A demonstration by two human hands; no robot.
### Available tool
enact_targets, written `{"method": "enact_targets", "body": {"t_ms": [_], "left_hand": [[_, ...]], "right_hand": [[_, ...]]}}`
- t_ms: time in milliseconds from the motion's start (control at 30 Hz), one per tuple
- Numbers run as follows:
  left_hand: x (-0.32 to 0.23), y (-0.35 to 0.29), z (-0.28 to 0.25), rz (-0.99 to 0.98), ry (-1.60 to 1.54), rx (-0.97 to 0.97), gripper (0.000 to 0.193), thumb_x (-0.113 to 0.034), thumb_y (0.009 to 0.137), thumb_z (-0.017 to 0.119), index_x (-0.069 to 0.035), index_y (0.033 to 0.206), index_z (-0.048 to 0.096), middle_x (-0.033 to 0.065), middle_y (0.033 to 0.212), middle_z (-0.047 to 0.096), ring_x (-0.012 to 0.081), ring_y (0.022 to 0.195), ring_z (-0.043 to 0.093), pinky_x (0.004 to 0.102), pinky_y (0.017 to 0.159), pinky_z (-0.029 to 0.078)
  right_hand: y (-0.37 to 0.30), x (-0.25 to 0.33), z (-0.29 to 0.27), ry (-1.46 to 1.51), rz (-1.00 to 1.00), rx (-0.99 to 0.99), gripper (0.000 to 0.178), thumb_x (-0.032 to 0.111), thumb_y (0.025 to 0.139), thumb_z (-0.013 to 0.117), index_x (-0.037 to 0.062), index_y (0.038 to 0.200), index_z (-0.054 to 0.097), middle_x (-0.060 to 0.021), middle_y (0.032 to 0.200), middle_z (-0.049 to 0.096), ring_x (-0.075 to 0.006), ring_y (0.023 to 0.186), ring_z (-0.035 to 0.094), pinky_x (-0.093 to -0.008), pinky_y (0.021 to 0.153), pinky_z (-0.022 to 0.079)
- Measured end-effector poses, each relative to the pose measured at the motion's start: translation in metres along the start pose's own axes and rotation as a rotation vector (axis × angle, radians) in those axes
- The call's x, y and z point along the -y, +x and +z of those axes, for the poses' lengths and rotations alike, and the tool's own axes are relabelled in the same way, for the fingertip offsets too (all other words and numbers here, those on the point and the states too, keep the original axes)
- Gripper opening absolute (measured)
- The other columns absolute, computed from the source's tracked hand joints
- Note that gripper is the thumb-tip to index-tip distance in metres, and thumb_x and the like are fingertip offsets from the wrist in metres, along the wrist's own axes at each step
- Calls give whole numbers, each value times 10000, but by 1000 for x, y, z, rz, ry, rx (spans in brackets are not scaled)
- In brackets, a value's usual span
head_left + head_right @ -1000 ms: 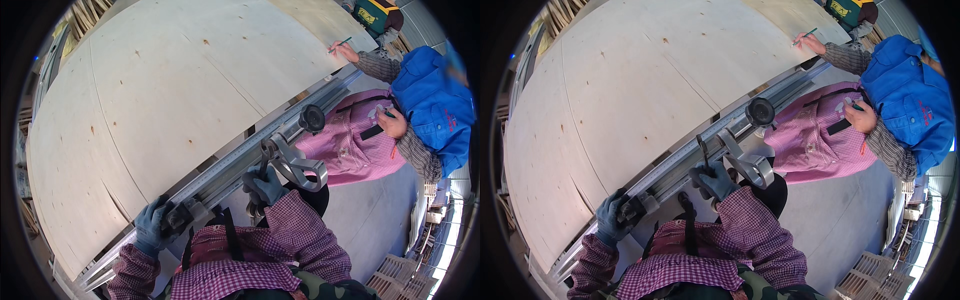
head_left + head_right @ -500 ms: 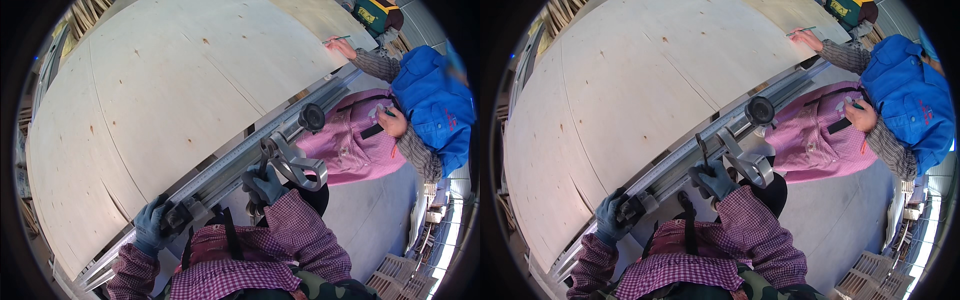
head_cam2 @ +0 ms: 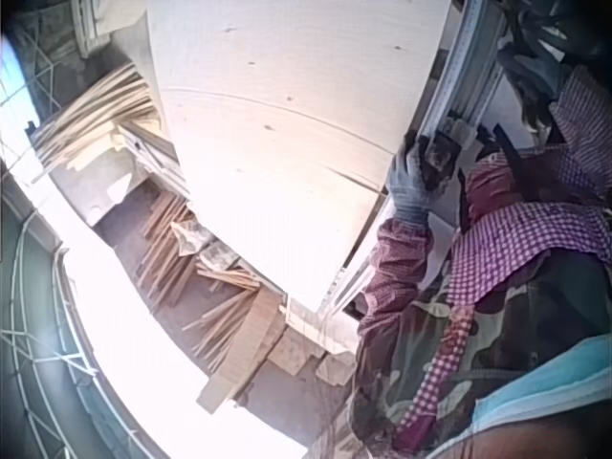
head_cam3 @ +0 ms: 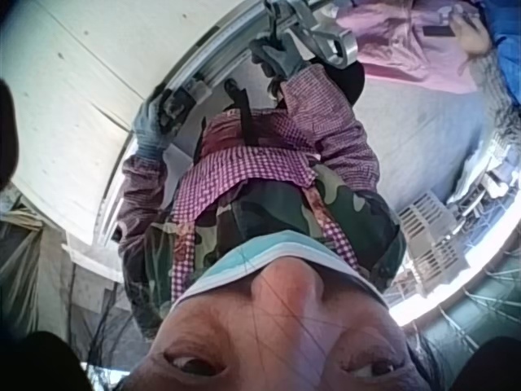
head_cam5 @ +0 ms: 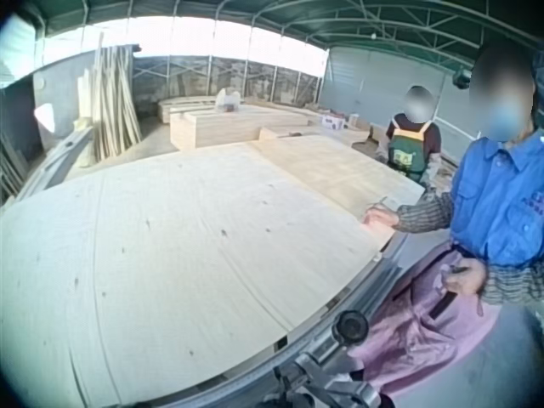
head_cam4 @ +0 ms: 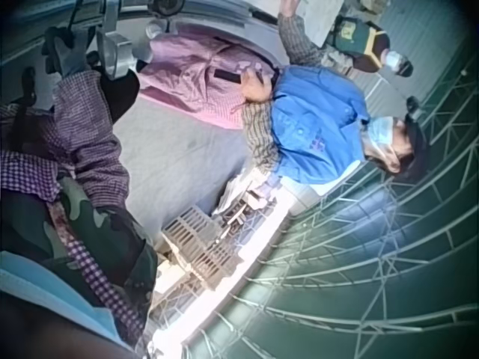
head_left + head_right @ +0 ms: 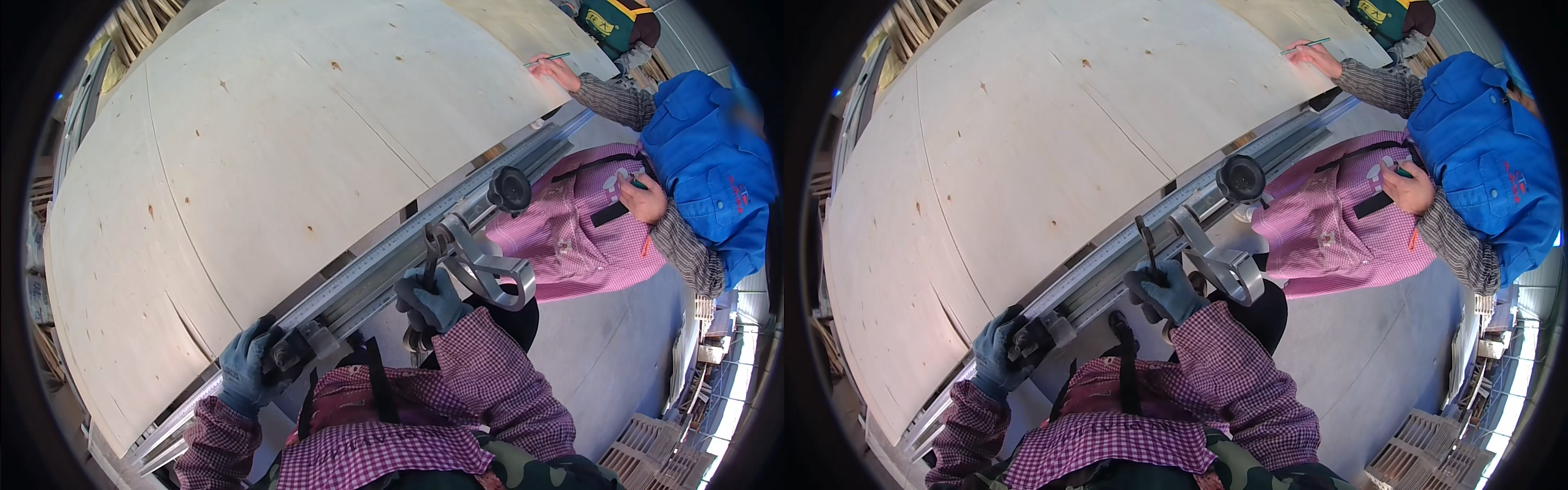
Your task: The person positions a metal measuring guide on a large sheet of plywood and adjusts its clamps. A coworker marks the wood along the guide with a pencil. The person continues to hold and fine-tune the guide while the coworker completes the marking.
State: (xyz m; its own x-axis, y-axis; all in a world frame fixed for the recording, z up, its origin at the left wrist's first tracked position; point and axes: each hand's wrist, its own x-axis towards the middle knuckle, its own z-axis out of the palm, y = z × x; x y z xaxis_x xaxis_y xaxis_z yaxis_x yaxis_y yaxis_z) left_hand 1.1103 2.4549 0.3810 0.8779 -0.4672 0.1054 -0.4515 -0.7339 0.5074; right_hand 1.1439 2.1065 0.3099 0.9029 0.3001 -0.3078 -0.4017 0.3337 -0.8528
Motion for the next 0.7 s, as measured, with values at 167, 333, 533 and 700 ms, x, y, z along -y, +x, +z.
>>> {"method": "enact_targets", "body": {"t_ms": [167, 333, 533, 700], "left_hand": [[1, -1, 1, -3, 8, -9, 626, -258, 649, 866, -57, 1167, 577, 203, 1230, 628, 385, 1009, 656, 453, 834, 542], [0, -1, 1, -6, 1, -5, 626, -260, 649, 868, -58, 1166, 578, 203, 1230, 628, 384, 1015, 655, 453, 841, 539], [0, -1, 0, -21, -15, -6, 621, -258, 644, 869, -57, 1158, 583, 205, 1228, 630, 384, 1016, 654, 450, 849, 537], [-1, 0, -1, -20, -16, -8, 619, -250, 645, 865, -51, 1160, 585, 208, 1225, 629, 385, 1014, 654, 447, 848, 539]], "right_hand": [[0, 11, 0, 33, 119, 36, 150, 29, 946, 556, -11, 1065, 640, -109, 795, 665, -139, 522, 586, -275, 432, 446], [0, 8, -3, 59, 96, 65, 160, 19, 945, 555, -14, 1079, 637, -113, 809, 669, -140, 563, 601, -271, 463, 463], [-1, 6, -1, 23, 68, 19, 174, 8, 943, 549, -21, 1092, 634, -120, 842, 682, -153, 665, 641, -272, 549, 506], [0, 5, -3, 15, 71, 11, 183, 4, 939, 547, -27, 1099, 631, -125, 851, 686, -161, 683, 650, -277, 564, 516]]}}
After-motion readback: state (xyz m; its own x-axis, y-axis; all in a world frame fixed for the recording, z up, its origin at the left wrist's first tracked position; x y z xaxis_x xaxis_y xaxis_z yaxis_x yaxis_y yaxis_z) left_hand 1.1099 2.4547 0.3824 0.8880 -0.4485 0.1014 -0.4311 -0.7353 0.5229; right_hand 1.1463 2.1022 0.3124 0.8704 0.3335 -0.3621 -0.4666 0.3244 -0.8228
